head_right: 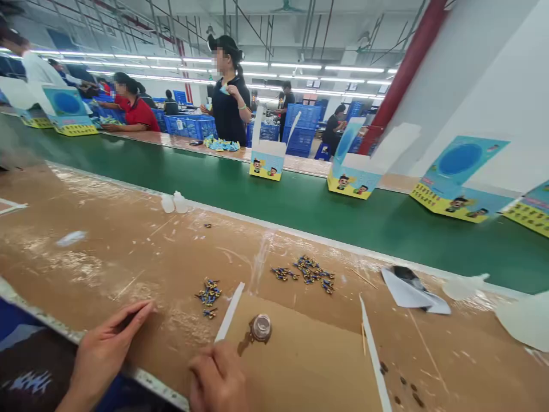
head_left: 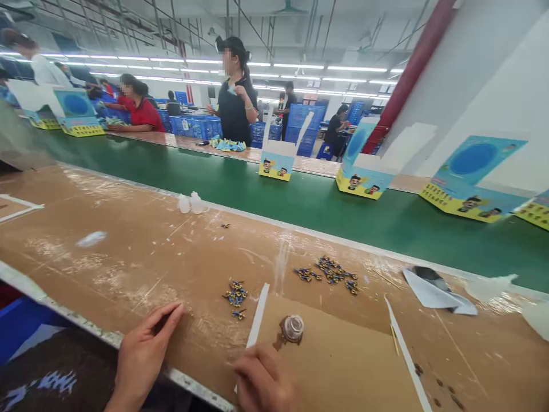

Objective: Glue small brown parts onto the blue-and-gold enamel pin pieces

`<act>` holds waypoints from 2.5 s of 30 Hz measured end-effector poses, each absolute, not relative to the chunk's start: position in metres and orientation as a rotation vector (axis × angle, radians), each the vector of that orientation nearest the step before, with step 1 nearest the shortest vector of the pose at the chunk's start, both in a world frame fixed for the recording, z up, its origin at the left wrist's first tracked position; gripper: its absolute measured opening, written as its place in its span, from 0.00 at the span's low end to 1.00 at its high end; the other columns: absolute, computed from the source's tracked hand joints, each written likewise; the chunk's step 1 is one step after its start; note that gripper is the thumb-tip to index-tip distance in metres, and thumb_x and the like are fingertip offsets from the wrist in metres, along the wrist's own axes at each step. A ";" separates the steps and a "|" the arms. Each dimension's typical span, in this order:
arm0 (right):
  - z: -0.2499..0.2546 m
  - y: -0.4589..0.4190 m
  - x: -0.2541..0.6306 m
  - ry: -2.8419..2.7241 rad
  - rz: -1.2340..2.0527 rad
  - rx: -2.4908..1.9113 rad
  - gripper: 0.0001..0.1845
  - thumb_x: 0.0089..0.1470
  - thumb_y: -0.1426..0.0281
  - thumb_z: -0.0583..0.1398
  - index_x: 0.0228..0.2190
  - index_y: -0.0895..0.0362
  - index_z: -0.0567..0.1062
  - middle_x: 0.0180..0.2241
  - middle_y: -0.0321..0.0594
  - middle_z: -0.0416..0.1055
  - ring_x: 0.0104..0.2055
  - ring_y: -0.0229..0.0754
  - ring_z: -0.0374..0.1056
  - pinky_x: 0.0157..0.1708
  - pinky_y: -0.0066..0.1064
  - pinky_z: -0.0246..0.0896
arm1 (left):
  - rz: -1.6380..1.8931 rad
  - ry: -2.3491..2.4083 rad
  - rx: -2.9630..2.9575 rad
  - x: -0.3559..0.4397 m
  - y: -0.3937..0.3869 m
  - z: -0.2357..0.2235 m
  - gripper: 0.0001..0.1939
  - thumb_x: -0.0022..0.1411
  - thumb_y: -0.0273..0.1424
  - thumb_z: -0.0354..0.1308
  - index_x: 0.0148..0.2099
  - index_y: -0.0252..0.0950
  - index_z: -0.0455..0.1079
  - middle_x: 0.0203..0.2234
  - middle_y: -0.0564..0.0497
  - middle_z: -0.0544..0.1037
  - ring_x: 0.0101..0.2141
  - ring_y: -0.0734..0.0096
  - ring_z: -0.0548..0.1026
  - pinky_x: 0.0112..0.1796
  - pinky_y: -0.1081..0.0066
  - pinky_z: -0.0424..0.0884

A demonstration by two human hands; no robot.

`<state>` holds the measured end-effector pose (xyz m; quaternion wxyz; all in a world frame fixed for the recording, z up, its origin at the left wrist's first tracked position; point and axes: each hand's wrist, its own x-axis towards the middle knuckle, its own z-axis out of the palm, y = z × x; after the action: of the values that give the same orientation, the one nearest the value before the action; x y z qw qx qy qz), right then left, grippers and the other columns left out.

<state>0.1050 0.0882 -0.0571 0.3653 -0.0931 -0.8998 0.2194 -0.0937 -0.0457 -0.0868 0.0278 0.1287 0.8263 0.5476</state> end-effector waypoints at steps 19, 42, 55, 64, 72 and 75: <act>-0.066 0.102 0.062 -2.553 0.494 -0.318 0.18 0.59 0.81 0.48 0.39 0.51 0.71 0.30 0.34 0.74 0.30 0.38 0.73 0.28 0.25 0.64 | 1.744 2.530 1.080 -0.078 -0.043 -0.079 0.05 0.63 0.33 0.57 0.40 0.43 0.74 0.35 0.55 0.79 0.37 0.73 0.75 0.42 0.72 0.69; -0.061 0.097 0.063 -2.400 0.530 -0.255 0.18 0.57 0.84 0.47 0.43 0.59 0.70 0.31 0.42 0.76 0.33 0.42 0.74 0.31 0.32 0.73 | 1.098 2.514 1.889 -0.041 -0.033 -0.072 0.08 0.64 0.22 0.52 0.40 0.35 0.72 0.27 0.48 0.73 0.30 0.65 0.68 0.32 0.66 0.68; -0.032 0.085 0.080 -2.132 0.761 -0.189 0.19 0.60 0.82 0.51 0.50 0.57 0.69 0.41 0.42 0.73 0.45 0.37 0.70 0.45 0.29 0.67 | 0.993 2.555 1.818 -0.047 -0.030 -0.073 0.09 0.66 0.23 0.48 0.38 0.36 0.69 0.30 0.48 0.73 0.32 0.64 0.69 0.33 0.64 0.67; -0.031 0.088 0.073 -2.337 0.629 -0.241 0.16 0.58 0.82 0.49 0.37 0.55 0.72 0.29 0.37 0.74 0.31 0.41 0.68 0.30 0.31 0.65 | 1.117 2.529 1.722 -0.059 -0.031 -0.065 0.09 0.68 0.26 0.49 0.41 0.36 0.71 0.31 0.51 0.73 0.33 0.71 0.72 0.35 0.72 0.71; -0.039 0.087 0.083 -2.307 0.608 -0.298 0.15 0.59 0.81 0.49 0.41 0.55 0.70 0.30 0.37 0.73 0.32 0.42 0.65 0.32 0.32 0.62 | 1.046 2.492 1.920 -0.049 -0.031 -0.067 0.08 0.64 0.25 0.54 0.41 0.39 0.73 0.29 0.52 0.75 0.32 0.69 0.70 0.35 0.69 0.70; -0.040 0.086 0.095 -2.252 0.620 -0.292 0.15 0.60 0.80 0.50 0.44 0.54 0.69 0.34 0.37 0.74 0.33 0.40 0.67 0.34 0.32 0.63 | 0.992 2.510 1.978 -0.049 -0.028 -0.070 0.08 0.64 0.25 0.53 0.41 0.39 0.73 0.30 0.51 0.76 0.32 0.69 0.71 0.34 0.68 0.70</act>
<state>0.0948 0.0861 -0.0400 0.3837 -0.1144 -0.8835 0.2432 -0.0488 -0.0279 -0.0703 -0.1020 0.5880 0.7462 0.2949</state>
